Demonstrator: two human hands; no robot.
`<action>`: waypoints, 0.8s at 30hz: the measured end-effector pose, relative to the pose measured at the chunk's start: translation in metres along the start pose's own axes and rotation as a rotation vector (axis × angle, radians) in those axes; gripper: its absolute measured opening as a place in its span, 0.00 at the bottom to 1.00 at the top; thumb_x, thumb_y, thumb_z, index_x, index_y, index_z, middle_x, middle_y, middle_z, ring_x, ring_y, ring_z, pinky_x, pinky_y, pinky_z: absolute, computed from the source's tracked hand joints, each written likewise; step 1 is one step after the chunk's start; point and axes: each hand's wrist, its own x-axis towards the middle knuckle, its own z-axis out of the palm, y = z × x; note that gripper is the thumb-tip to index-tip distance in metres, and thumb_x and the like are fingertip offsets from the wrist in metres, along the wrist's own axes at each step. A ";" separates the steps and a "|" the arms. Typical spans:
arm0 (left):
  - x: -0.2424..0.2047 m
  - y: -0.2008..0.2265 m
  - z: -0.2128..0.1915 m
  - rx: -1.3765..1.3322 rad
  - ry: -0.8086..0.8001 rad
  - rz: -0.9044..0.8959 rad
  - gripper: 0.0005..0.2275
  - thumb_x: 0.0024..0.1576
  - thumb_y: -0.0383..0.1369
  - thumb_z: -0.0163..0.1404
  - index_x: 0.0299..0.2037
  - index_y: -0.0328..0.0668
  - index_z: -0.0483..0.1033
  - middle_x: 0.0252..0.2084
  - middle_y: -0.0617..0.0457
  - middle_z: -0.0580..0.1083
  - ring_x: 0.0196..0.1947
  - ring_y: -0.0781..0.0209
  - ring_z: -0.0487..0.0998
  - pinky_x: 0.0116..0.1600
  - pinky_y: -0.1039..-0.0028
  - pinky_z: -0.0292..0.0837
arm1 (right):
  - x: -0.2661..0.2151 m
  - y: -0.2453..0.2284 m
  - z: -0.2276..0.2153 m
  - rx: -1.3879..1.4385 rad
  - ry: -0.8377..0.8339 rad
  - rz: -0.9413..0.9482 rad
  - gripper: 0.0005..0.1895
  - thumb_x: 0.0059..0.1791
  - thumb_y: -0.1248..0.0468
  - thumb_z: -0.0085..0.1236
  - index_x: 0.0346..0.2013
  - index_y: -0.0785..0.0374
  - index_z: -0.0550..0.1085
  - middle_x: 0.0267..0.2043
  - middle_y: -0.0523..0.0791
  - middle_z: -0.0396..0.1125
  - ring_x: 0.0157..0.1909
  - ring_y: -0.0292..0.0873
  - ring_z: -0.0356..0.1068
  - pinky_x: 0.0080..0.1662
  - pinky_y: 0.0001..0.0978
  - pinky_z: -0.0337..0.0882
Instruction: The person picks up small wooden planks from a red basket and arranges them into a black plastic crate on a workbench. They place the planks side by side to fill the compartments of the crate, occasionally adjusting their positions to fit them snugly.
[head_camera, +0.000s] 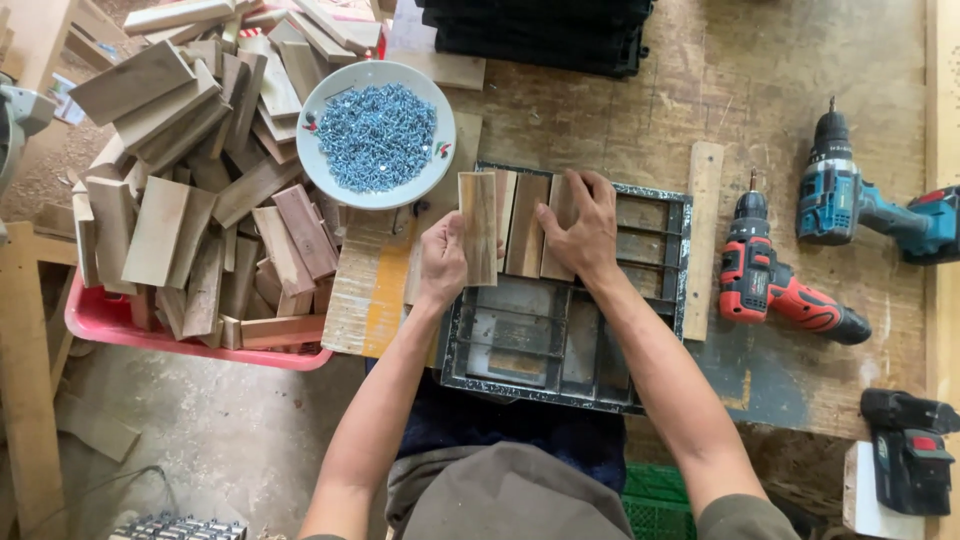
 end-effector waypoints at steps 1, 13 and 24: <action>0.008 -0.023 0.001 0.002 0.005 0.005 0.20 0.70 0.37 0.35 0.25 0.45 0.71 0.19 0.57 0.67 0.26 0.71 0.65 0.31 0.76 0.70 | 0.007 0.000 -0.001 0.003 0.002 -0.006 0.33 0.46 0.51 0.68 0.61 0.66 0.72 0.57 0.52 0.60 0.65 0.58 0.62 0.65 0.48 0.63; -0.001 -0.008 0.014 0.055 0.065 0.052 0.11 0.64 0.41 0.51 0.49 0.45 0.79 0.14 0.58 0.68 0.21 0.72 0.65 0.30 0.76 0.69 | 0.009 0.000 -0.010 -0.016 -0.062 -0.067 0.35 0.44 0.51 0.68 0.60 0.66 0.71 0.54 0.51 0.57 0.60 0.58 0.62 0.63 0.49 0.63; -0.006 0.014 0.019 0.072 0.091 0.079 0.13 0.57 0.37 0.61 0.47 0.41 0.78 0.11 0.56 0.69 0.14 0.71 0.69 0.24 0.82 0.66 | 0.023 -0.012 -0.014 -0.314 -0.159 -0.102 0.27 0.44 0.47 0.63 0.43 0.64 0.67 0.43 0.48 0.55 0.49 0.56 0.63 0.50 0.45 0.66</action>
